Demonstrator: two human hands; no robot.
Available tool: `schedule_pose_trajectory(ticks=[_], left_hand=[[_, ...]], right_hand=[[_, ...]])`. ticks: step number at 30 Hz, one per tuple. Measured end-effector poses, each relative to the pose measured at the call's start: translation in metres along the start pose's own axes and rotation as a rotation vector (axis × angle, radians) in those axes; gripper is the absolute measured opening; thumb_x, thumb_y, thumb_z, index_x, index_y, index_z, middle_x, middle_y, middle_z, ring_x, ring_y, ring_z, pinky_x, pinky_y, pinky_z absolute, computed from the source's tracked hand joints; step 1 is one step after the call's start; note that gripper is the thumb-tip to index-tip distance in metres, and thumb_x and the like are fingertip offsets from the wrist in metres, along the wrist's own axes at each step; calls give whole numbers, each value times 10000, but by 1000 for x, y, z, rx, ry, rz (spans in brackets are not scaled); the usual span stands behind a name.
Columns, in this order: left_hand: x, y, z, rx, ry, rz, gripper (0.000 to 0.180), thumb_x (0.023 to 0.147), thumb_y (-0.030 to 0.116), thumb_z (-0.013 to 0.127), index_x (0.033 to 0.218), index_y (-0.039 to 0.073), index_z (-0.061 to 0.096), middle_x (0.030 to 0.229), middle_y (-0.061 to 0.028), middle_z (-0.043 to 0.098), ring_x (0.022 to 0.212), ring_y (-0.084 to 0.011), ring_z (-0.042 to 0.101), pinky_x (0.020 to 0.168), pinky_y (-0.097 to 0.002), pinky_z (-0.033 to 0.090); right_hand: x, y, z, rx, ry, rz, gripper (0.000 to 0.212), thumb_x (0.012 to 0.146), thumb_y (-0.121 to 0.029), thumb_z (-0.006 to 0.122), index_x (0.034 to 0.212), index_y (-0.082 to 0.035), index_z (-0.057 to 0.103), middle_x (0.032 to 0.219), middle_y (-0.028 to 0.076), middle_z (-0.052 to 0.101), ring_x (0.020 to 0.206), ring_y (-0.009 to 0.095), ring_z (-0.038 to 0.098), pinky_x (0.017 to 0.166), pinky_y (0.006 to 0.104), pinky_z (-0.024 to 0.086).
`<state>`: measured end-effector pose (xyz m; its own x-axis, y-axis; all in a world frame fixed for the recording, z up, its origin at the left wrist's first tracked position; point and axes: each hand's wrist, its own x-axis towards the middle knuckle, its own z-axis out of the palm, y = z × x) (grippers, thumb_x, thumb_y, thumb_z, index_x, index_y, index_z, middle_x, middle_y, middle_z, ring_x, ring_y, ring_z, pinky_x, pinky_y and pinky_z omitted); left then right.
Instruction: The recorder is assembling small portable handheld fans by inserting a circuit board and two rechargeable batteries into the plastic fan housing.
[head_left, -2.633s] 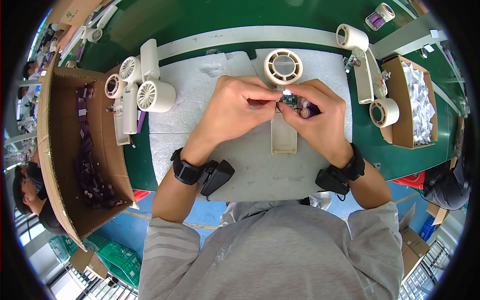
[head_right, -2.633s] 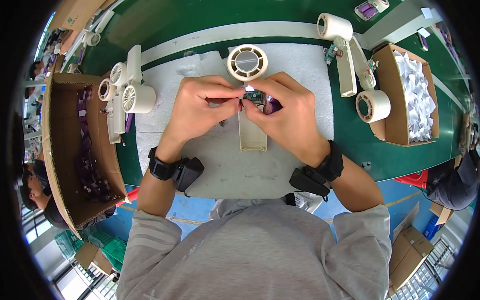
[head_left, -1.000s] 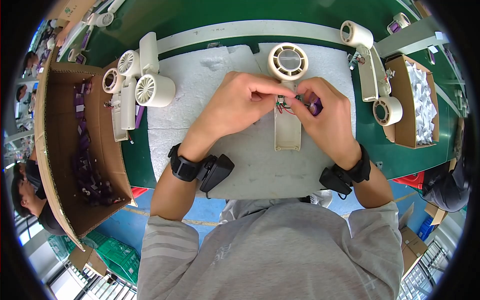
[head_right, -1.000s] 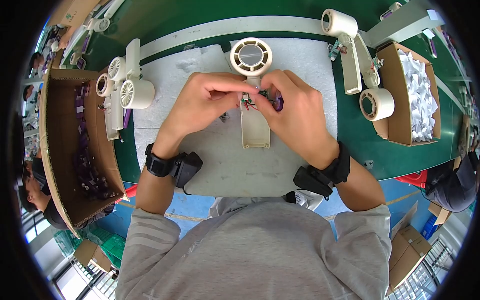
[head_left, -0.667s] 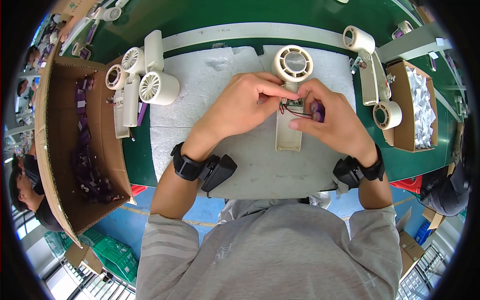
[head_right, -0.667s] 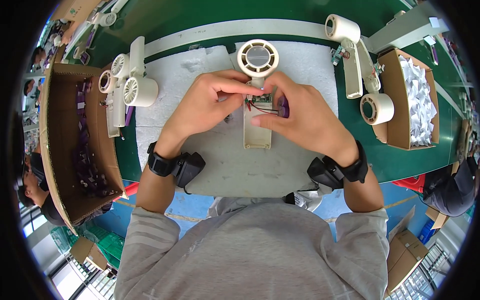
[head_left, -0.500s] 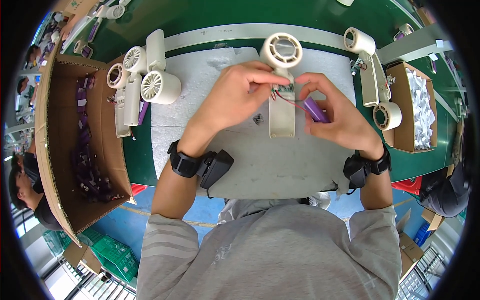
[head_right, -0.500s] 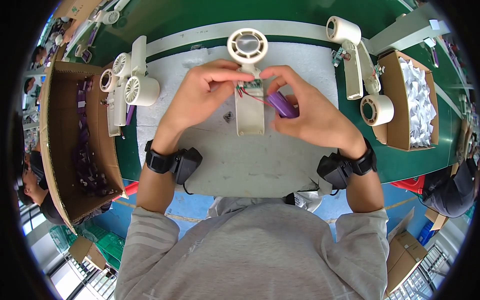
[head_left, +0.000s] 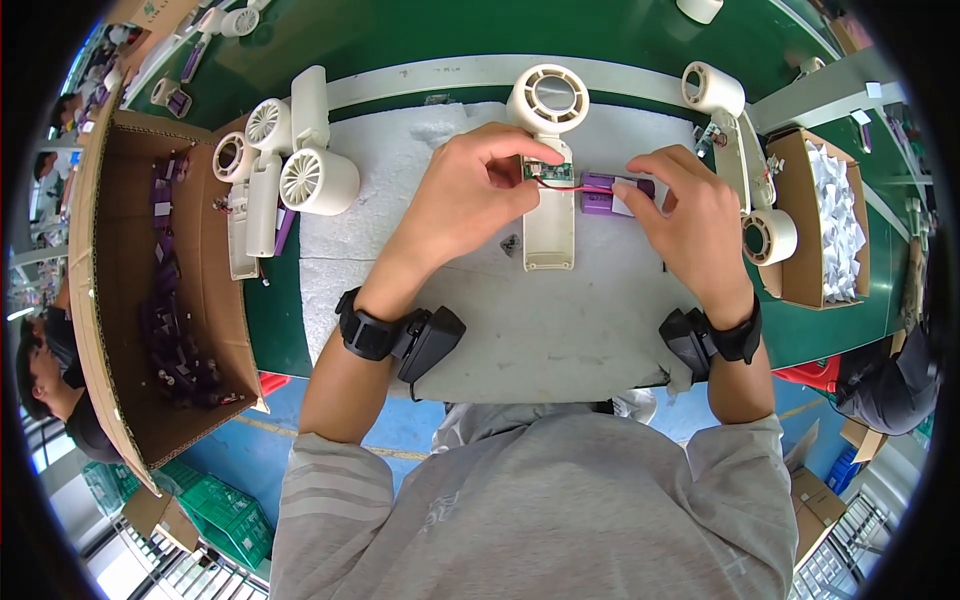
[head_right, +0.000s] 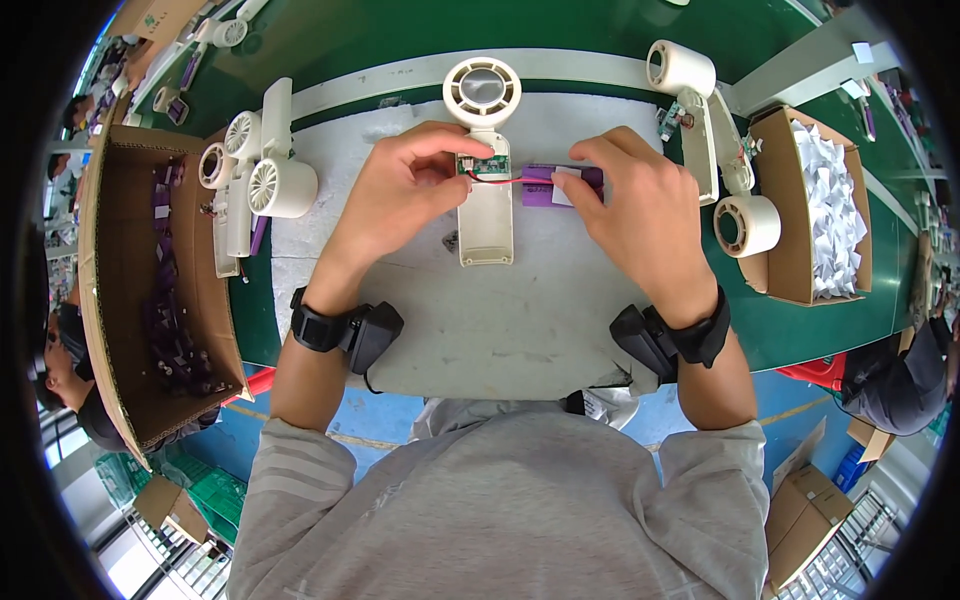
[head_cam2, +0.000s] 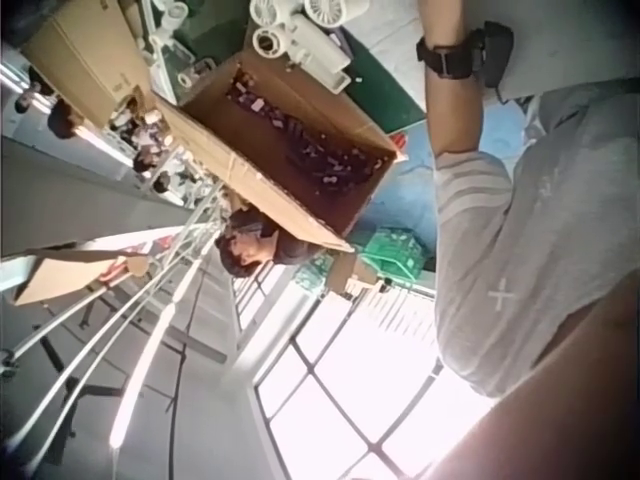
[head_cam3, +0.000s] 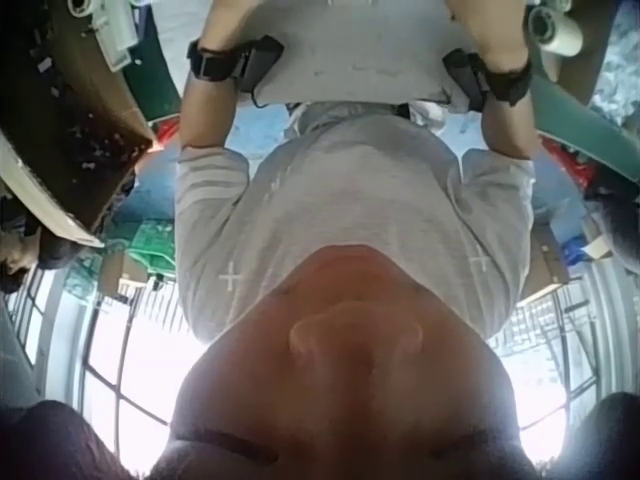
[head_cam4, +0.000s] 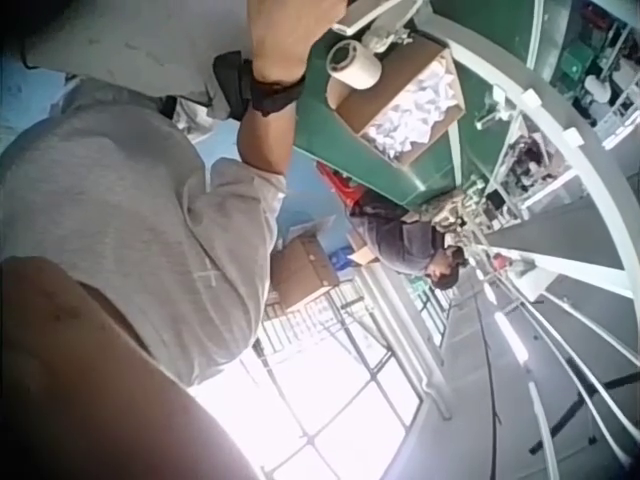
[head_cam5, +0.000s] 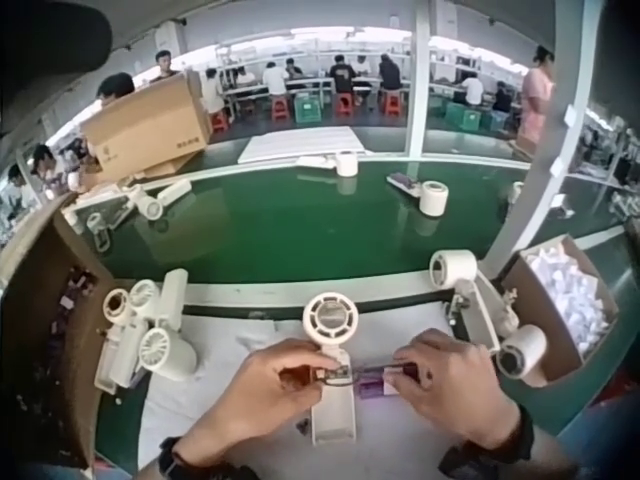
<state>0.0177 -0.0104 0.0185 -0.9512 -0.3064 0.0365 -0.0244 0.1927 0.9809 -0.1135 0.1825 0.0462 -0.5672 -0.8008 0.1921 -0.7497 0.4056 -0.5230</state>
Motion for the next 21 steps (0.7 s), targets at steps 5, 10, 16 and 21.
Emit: schedule_pose_trajectory(ticks=[5,10,16,21], left_hand=[[-4,2,8,24,75,20,281,731,-45,610,980,35,711,919,-51,647,705,-113,589,655,-246,495],[-5,2,10,27,109,47,279,718,-46,609,964,36,713,911,-60,654,700,-127,595,666,-255,499],[-3,5,3,70,20,-2,331,738,-92,560,1018,12,703,1100,-75,639,863,-120,619,736,-248,517],[-2,2,5,50,47,47,328,719,-42,599,1005,59,725,975,-80,663,747,-149,610,703,-279,514]], right_hand=[[-4,1,1,41,71,-253,163,740,-53,765,854,24,679,925,113,685,738,268,652,634,328,524],[-8,-2,1,56,34,-261,116,724,-24,758,798,26,686,957,130,702,758,280,661,688,353,546],[-9,-10,2,-87,35,-300,99,718,-11,743,796,24,693,973,143,711,766,281,670,689,350,557],[-8,-9,4,-138,30,-265,104,720,-28,742,796,27,697,970,149,714,752,286,676,694,348,562]])
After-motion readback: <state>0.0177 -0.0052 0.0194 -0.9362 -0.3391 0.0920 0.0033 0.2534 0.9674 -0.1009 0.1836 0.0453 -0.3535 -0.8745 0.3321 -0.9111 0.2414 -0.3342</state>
